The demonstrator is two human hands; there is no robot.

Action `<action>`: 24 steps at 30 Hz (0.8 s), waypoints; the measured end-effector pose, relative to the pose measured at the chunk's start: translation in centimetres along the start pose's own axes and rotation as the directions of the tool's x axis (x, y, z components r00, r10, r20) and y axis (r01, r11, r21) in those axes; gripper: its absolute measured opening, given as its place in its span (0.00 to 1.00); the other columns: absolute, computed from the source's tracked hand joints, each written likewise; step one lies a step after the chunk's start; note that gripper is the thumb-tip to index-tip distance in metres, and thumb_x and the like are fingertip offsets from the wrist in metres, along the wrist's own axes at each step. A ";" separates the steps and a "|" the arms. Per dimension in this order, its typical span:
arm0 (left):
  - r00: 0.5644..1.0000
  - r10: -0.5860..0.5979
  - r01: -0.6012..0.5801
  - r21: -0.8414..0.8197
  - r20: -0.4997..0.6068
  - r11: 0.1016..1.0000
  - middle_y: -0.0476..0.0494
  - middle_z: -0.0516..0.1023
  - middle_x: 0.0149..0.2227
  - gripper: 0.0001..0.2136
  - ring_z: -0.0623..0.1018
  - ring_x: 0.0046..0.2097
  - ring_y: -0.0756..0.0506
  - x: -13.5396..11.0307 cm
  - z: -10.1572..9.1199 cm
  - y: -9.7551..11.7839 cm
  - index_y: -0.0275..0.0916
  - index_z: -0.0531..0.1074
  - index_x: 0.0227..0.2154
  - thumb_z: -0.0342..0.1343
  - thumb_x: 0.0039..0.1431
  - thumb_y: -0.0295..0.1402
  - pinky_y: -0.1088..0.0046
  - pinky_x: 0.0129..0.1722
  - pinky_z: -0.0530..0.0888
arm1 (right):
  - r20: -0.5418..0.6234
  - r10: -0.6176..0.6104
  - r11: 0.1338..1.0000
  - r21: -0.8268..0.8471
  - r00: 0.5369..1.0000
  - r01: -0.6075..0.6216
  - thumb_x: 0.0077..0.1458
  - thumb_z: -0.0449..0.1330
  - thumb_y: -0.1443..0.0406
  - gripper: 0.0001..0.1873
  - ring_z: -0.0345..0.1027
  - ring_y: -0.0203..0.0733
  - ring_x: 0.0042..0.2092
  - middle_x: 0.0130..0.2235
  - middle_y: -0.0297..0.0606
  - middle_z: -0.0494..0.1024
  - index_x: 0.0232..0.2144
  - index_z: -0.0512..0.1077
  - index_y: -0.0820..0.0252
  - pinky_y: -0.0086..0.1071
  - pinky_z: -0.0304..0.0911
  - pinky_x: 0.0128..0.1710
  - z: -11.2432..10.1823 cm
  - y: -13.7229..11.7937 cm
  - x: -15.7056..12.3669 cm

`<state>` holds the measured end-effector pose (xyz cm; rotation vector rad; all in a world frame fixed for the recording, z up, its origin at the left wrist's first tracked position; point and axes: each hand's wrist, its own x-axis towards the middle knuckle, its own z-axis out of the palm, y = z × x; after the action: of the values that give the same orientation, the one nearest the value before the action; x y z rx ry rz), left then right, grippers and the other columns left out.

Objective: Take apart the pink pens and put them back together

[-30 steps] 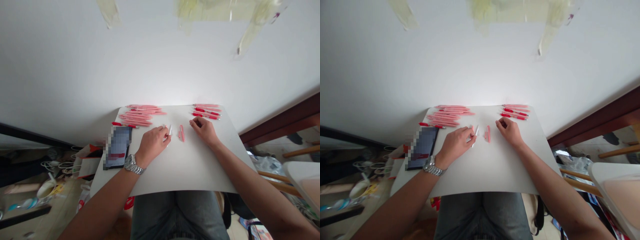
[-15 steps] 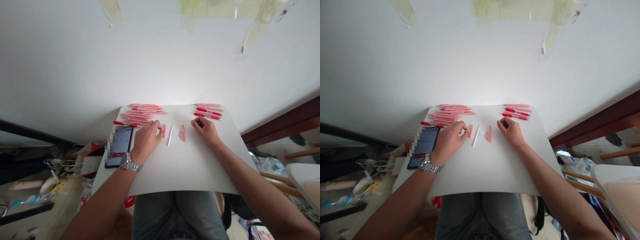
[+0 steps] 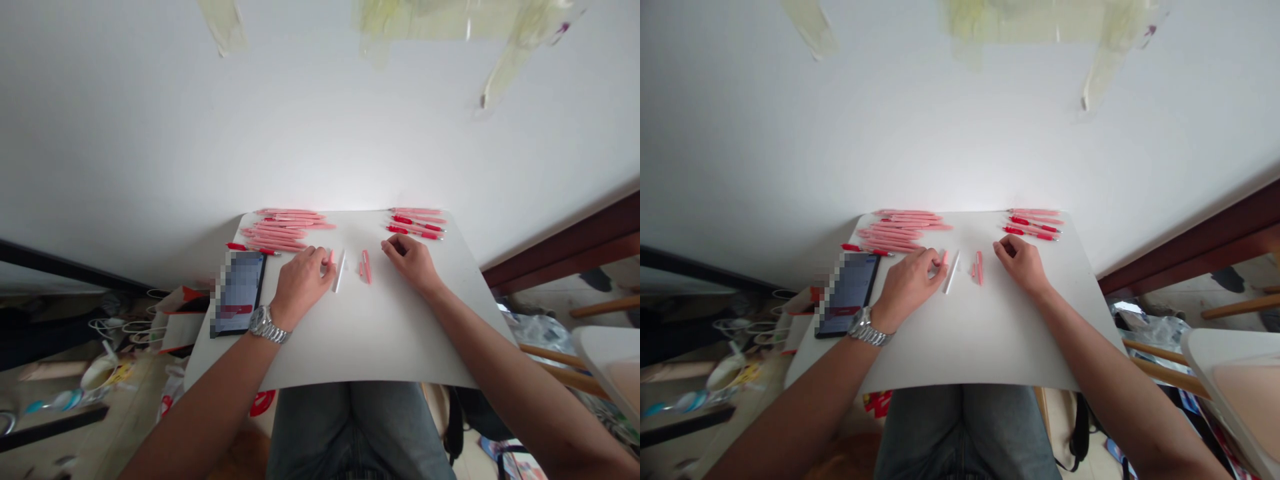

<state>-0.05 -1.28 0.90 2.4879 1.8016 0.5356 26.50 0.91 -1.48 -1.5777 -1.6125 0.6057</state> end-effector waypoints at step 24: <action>0.999 -0.039 0.040 0.030 -0.029 0.999 0.49 0.78 0.35 0.07 0.78 0.37 0.43 0.4 0.4 -0.4 0.43 0.69 0.34 0.57 0.68 0.37 0.66 0.30 0.59 | 0.099 -0.059 0.990 -0.120 0.993 0.070 0.63 0.59 0.53 0.16 0.59 0.36 0.28 0.26 0.30 0.72 0.29 0.69 0.56 0.32 0.55 0.31 0.0 -0.8 -0.7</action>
<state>-0.23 -0.71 0.56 2.4711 1.8785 0.5488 25.98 0.14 -0.95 -1.5993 -1.7951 0.5634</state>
